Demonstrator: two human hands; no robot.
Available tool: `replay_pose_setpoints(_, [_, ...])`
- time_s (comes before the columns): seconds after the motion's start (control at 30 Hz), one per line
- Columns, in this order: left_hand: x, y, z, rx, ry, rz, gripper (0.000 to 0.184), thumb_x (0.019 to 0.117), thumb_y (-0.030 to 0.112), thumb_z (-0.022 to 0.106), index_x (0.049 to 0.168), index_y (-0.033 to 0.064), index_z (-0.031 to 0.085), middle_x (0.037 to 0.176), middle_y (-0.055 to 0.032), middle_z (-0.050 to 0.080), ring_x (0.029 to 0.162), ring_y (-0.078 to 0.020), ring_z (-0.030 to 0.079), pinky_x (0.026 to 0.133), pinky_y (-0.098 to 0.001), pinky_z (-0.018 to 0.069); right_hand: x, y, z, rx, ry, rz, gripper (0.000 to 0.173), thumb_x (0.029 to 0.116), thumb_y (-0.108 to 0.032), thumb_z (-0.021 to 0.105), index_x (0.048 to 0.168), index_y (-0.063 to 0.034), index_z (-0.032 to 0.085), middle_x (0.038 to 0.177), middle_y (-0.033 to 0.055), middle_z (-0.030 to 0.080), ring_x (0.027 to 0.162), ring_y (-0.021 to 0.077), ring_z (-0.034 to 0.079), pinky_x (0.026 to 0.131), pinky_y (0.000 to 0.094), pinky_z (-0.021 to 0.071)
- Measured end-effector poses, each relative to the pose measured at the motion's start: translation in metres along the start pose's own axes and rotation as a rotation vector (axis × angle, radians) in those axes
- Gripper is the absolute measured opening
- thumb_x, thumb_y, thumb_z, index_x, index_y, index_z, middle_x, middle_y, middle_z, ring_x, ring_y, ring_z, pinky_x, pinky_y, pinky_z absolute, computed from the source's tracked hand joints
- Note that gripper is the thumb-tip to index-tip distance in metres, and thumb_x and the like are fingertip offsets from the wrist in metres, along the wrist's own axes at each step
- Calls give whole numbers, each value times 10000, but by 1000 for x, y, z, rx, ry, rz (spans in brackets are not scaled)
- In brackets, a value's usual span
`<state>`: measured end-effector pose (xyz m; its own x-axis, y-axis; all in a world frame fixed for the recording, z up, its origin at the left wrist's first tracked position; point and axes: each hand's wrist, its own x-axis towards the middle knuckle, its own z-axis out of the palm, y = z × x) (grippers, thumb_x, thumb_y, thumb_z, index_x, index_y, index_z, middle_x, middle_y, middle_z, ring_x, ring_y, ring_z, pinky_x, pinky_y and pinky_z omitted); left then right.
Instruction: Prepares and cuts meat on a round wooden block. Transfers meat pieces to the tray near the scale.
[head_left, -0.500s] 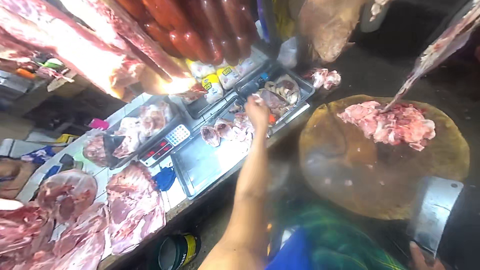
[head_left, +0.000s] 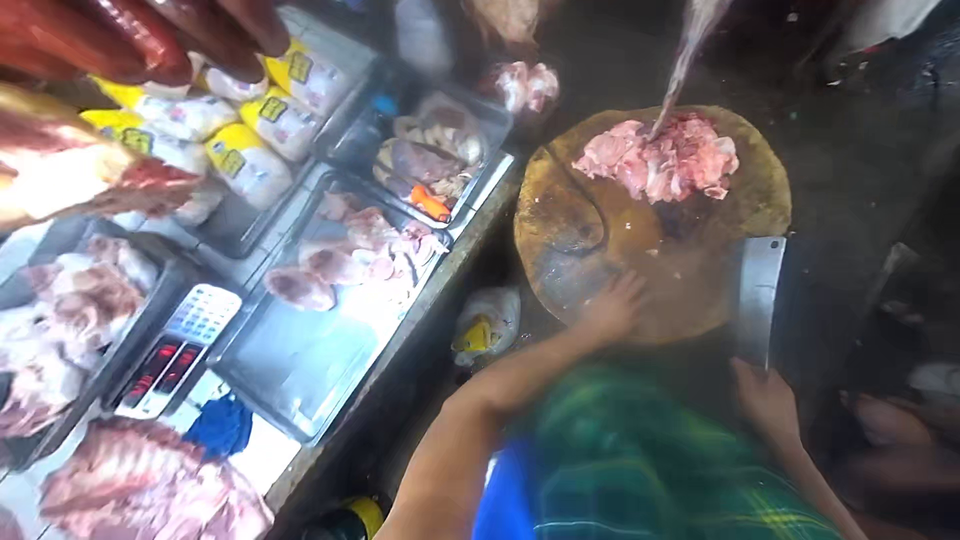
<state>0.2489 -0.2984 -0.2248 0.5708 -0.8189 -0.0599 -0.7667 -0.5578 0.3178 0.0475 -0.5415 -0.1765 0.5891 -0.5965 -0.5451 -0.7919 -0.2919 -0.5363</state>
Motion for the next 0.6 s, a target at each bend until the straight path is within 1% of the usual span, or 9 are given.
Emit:
replay_pose_setpoints(0.03, [-5,-3,14,-5,45,-4,471,1110,415,378,1464,190,590,1628,-87,419,1553,-291,293,1272,-500,234,1,1,-3,-4,-11,-2,612,1039,-557,518,1332,-21,553,733,114,627,527,229,599,532,466,559])
replay_pose_setpoints(0.1, [-30,-19,25,-15,199,-6,380,1095,274,466,1362,87,662,1485,-105,582,1444,-278,473,1211,-445,363,6,4,-6,3,-32,-15,608,1036,-558,526,1323,-23,556,726,108,625,520,222,598,523,461,557])
replay_pose_setpoints(0.17, [-67,-37,19,-46,249,-50,311,1053,187,551,1289,43,693,1388,-129,645,1356,-290,563,1157,-445,434,10,11,-8,27,-61,-31,601,1044,-543,520,1335,-17,545,705,95,611,503,209,593,509,445,558])
replay_pose_setpoints(0.2, [-88,-46,12,-61,246,-106,285,1043,173,565,1249,34,704,1362,-141,657,1340,-304,575,1153,-451,440,12,13,-9,39,-72,-42,591,1048,-536,519,1329,-17,542,687,82,602,490,197,586,496,430,555])
replay_pose_setpoints(0.33, [-167,-88,-14,13,242,-506,264,1030,234,581,1154,62,739,1311,-133,675,1299,-315,589,1146,-482,436,21,17,-17,47,-120,-68,575,1048,-534,519,1321,-29,540,671,58,595,478,178,591,485,414,565])
replay_pose_setpoints(0.43, [-205,-115,-44,11,383,-946,352,1039,335,552,1059,67,778,1298,-115,683,1286,-295,586,1134,-502,423,27,17,-25,35,-157,-100,560,1044,-544,521,1294,-44,556,662,47,587,466,168,583,466,402,559])
replay_pose_setpoints(0.5, [-218,-119,-66,-146,518,-1281,358,1025,359,566,1059,57,755,1196,-125,701,1186,-281,639,1057,-506,485,21,12,-29,10,-162,-120,561,1041,-545,526,1300,-49,552,672,42,582,468,161,575,462,391,553])
replay_pose_setpoints(0.53, [-224,-119,-75,-246,585,-1399,331,1025,337,575,1128,71,743,1199,-128,704,1169,-282,656,1043,-520,503,15,8,-31,-8,-160,-130,566,1044,-537,525,1311,-39,548,684,48,581,478,160,567,473,390,545])
replay_pose_setpoints(0.6, [-238,-112,-78,-384,686,-1479,319,1039,237,547,1273,64,678,1236,-156,706,1174,-303,673,1043,-536,521,-2,-6,-35,-43,-172,-162,563,1062,-499,504,1315,4,534,703,53,574,498,143,560,498,378,542])
